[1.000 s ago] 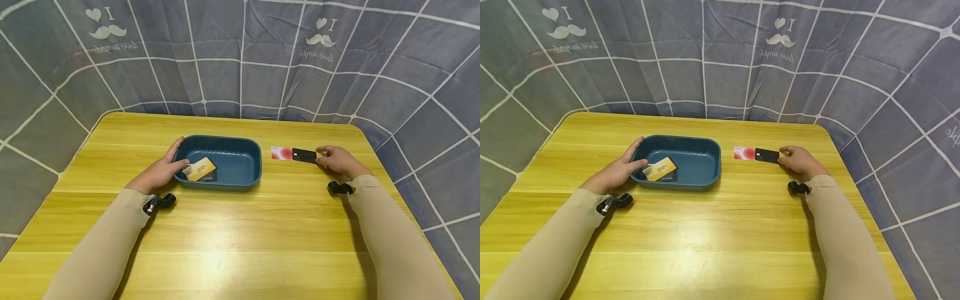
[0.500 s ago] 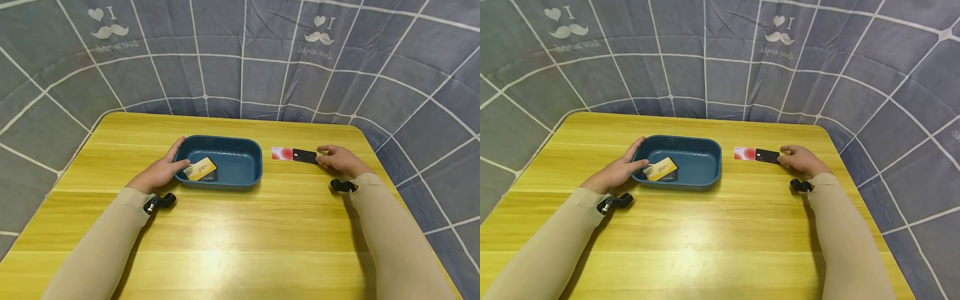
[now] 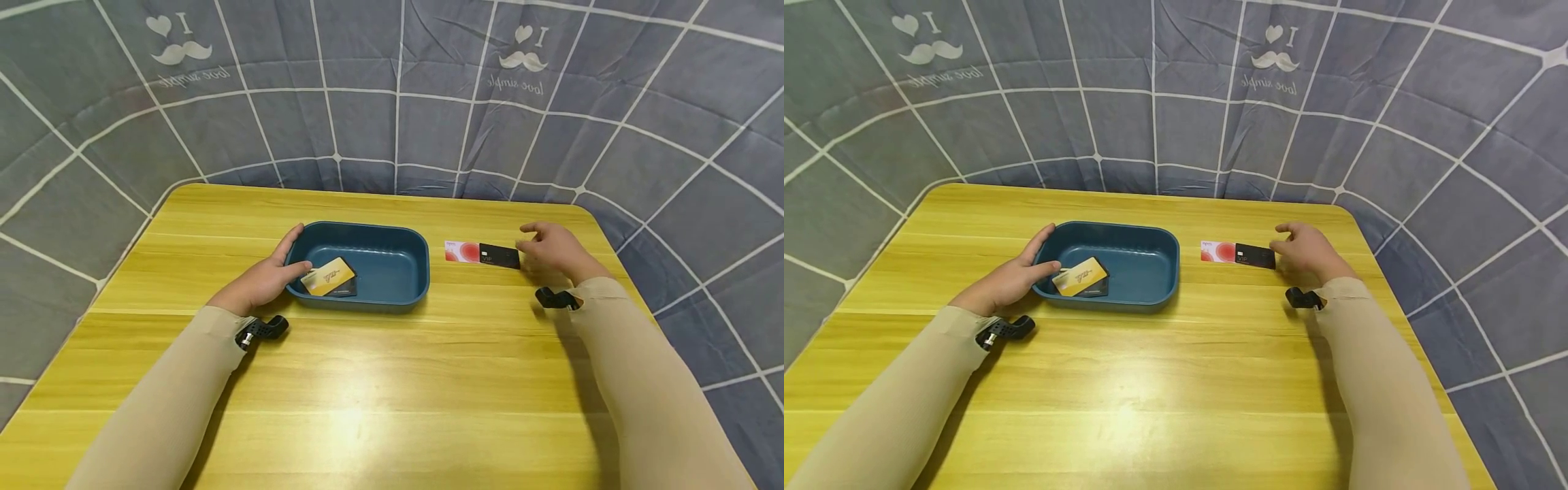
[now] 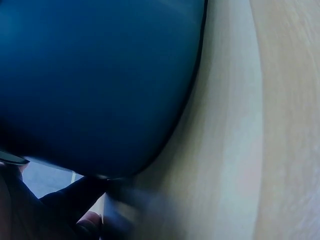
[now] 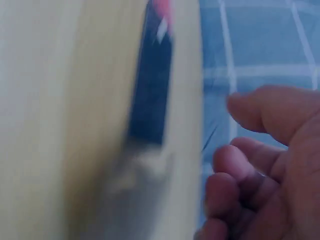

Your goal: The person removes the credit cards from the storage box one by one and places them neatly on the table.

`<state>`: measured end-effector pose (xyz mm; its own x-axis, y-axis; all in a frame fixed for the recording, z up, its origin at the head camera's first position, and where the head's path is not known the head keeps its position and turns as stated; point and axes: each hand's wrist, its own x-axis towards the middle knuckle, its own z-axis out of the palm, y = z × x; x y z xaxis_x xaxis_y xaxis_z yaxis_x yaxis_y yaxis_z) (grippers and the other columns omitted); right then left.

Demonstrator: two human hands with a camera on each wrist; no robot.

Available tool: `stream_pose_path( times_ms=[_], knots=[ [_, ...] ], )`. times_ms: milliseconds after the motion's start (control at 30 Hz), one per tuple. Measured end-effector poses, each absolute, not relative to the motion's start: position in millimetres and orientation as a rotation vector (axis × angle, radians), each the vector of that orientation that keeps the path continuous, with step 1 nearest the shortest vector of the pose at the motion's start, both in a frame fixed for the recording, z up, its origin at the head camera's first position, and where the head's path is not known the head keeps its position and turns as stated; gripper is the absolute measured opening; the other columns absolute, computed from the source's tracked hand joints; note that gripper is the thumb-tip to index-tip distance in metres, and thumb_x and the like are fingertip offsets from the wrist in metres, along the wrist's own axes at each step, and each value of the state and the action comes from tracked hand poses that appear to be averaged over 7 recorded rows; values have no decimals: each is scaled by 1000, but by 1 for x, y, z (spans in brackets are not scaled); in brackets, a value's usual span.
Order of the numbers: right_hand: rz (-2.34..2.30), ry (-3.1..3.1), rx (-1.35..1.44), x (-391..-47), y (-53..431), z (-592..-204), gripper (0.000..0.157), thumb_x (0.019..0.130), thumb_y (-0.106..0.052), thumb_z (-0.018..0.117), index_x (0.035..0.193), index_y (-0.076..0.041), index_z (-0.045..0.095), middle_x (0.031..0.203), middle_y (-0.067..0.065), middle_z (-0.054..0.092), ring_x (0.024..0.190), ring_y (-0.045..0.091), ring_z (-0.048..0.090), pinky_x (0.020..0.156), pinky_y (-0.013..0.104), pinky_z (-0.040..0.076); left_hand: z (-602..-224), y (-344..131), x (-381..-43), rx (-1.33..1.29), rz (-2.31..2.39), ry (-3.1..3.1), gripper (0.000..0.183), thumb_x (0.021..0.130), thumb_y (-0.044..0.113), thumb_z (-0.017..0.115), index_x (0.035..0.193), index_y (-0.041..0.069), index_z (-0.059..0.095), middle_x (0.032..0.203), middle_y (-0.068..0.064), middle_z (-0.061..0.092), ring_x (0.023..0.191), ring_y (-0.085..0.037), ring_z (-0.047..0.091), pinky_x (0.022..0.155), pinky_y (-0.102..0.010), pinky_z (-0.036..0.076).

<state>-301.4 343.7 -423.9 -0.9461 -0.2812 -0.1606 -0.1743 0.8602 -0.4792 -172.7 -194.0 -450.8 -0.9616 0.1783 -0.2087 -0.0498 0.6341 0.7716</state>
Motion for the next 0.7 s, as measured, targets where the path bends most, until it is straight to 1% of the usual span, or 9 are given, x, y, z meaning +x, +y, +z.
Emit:
stream_pose_path(
  times_ms=[67, 167, 233, 333, 500, 600, 667, 700],
  knots=[
    [-689, 2873, -397, -298, 324, -411, 58, 106, -35, 60, 155, -4, 50, 120, 24, 67, 95, 34, 64, 81, 46, 54, -450, -193, -173, 99, 1229, 2591, 84, 110, 51, 49, 164, 51, -15, 178, -8, -11, 161, -53, 4, 122, -79, 11],
    [-729, 2902, -529, -289, 285, -388, 52, 105, -32, 62, 151, -8, 55, 107, 16, 69, 78, 26, 58, 69, 38, 46, -449, -192, -173, 96, 1219, 2593, 84, 110, 51, 49, 164, 52, -15, 178, -8, -11, 161, -54, 6, 122, -79, 12],
    [-752, 2881, -636, -282, 258, -373, 51, 104, -30, 64, 151, -11, 57, 101, 12, 68, 74, 24, 55, 69, 37, 45, -449, -191, -175, 103, 1217, 2598, 84, 110, 50, 48, 164, 51, -15, 178, -8, -11, 161, -54, 6, 122, -79, 12],
    [-758, 2811, -789, -273, 217, -355, 52, 103, -28, 66, 152, -14, 56, 100, 9, 68, 79, 23, 57, 74, 38, 47, -448, -189, -177, 120, 1223, 2601, 83, 110, 49, 49, 165, 50, -14, 178, -7, -11, 161, -54, 6, 122, -78, 12],
    [-689, 2665, -1017, -266, 150, -341, 55, 103, -27, 69, 154, -16, 53, 108, 6, 71, 91, 23, 62, 87, 39, 53, -447, -187, -179, 117, 1218, 2606, 83, 110, 48, 48, 165, 50, -14, 178, -9, -10, 160, -55, 7, 122, -79, 13],
    [-631, 2583, -1109, -262, 113, -344, 57, 103, -28, 70, 156, -16, 52, 118, 7, 71, 100, 21, 64, 94, 38, 55, -447, -187, -178, 109, 1214, 2604, 84, 110, 49, 48, 166, 46, -15, 178, -12, -10, 159, -56, 8, 122, -79, 14],
    [-575, 2535, -1143, -259, 92, -349, 60, 103, -30, 70, 158, -16, 50, 126, 8, 70, 106, 21, 64, 97, 37, 55, -447, -187, -177, 106, 1215, 2597, 85, 110, 50, 48, 167, 43, -15, 178, -13, -10, 159, -57, 8, 121, -80, 14],
    [-548, 2515, -1148, -258, 83, -351, 62, 102, -30, 71, 159, -17, 49, 131, 9, 68, 110, 20, 63, 99, 37, 55, -447, -188, -176, 101, 1213, 2593, 85, 110, 51, 47, 167, 44, -16, 178, -14, -10, 159, -57, 8, 121, -80, 14]
  ],
)
